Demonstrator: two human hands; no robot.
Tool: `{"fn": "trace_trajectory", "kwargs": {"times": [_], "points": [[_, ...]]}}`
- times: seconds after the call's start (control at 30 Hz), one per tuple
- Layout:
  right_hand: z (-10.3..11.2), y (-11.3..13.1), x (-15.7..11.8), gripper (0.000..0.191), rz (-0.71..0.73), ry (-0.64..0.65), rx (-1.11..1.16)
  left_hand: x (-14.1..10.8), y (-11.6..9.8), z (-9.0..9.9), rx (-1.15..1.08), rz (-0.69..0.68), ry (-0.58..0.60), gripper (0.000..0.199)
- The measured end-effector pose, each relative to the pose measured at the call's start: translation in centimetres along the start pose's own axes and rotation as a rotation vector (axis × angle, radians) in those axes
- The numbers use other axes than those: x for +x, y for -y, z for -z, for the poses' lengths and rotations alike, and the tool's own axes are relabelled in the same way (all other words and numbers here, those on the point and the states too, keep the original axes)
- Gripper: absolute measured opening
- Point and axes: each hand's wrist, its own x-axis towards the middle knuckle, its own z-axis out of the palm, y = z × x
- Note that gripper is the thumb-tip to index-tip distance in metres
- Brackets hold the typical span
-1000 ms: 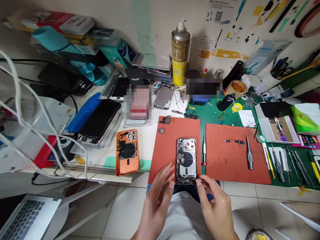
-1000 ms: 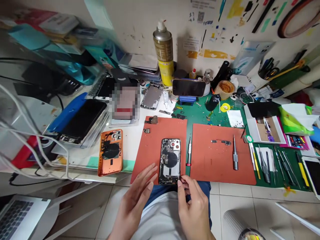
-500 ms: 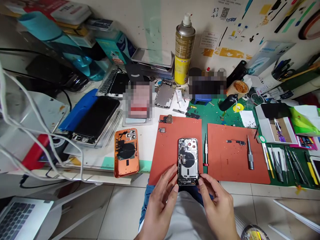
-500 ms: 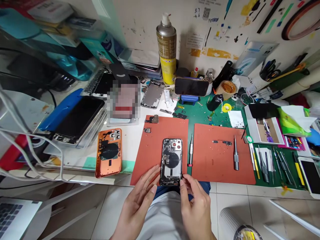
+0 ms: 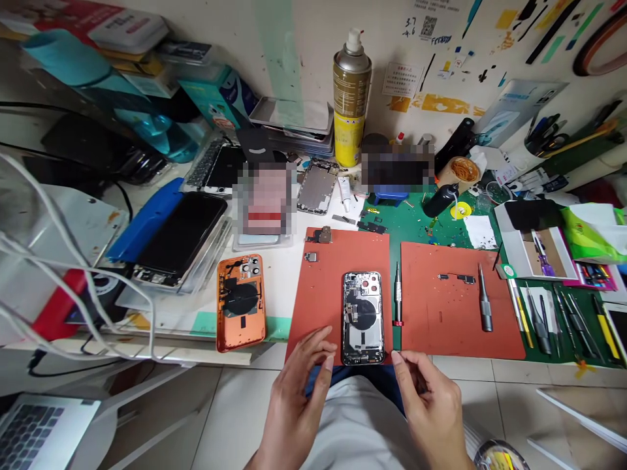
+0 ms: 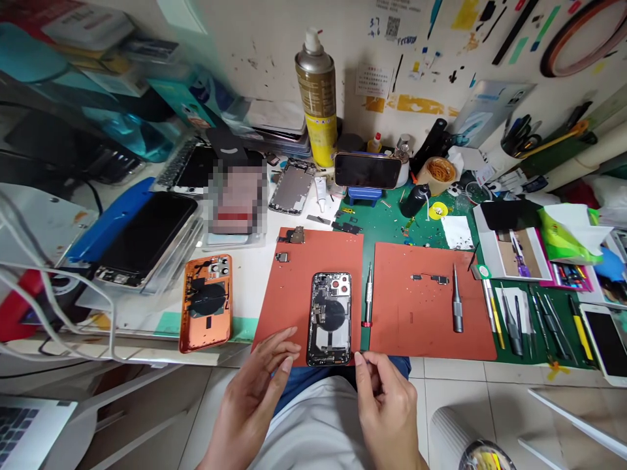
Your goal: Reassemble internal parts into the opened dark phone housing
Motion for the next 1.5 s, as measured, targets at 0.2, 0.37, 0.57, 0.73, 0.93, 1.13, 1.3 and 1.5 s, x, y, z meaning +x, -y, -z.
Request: {"fn": "trace_trajectory", "kwargs": {"times": [0.2,0.37,0.57,0.73,0.93,1.13,1.3,1.5], "points": [[0.1,-0.5,0.2,0.034,0.044,0.04,0.058,-0.1,-0.4,-0.5,-0.004,-0.006,0.044,0.035],[-0.1,-0.6,0.1,0.035,-0.006,0.057,0.113,0.0,-1.2,-1.1,-0.086,0.056,0.072,0.043],[-0.9,0.1,0.0,0.049,-0.17,0.059,0.205,0.1,-1.7,-1.4,-0.251,0.122,0.112,0.049],[-1.4,0.5,0.0,0.053,-0.236,0.073,0.267,0.0,-1.6,-1.6,-0.308,0.152,0.115,0.05],[-1.8,0.9,0.4,0.068,-0.418,0.104,0.46,-0.1,-2.0,-1.6,-0.315,0.19,0.083,0.052],[-2.3,1.5,1.3,0.062,-0.377,0.167,0.433,0.0,-2.3,-1.6,-0.299,0.244,0.045,0.052],[-2.5,1.6,1.4,0.067,-0.376,0.184,0.438,0.6,-2.6,-1.4,-0.324,0.256,0.024,0.053],[-1.7,0.9,0.6,0.072,-0.433,0.199,0.527,3.2,-3.9,-2.0,-0.674,0.329,-0.054,0.055]]}}
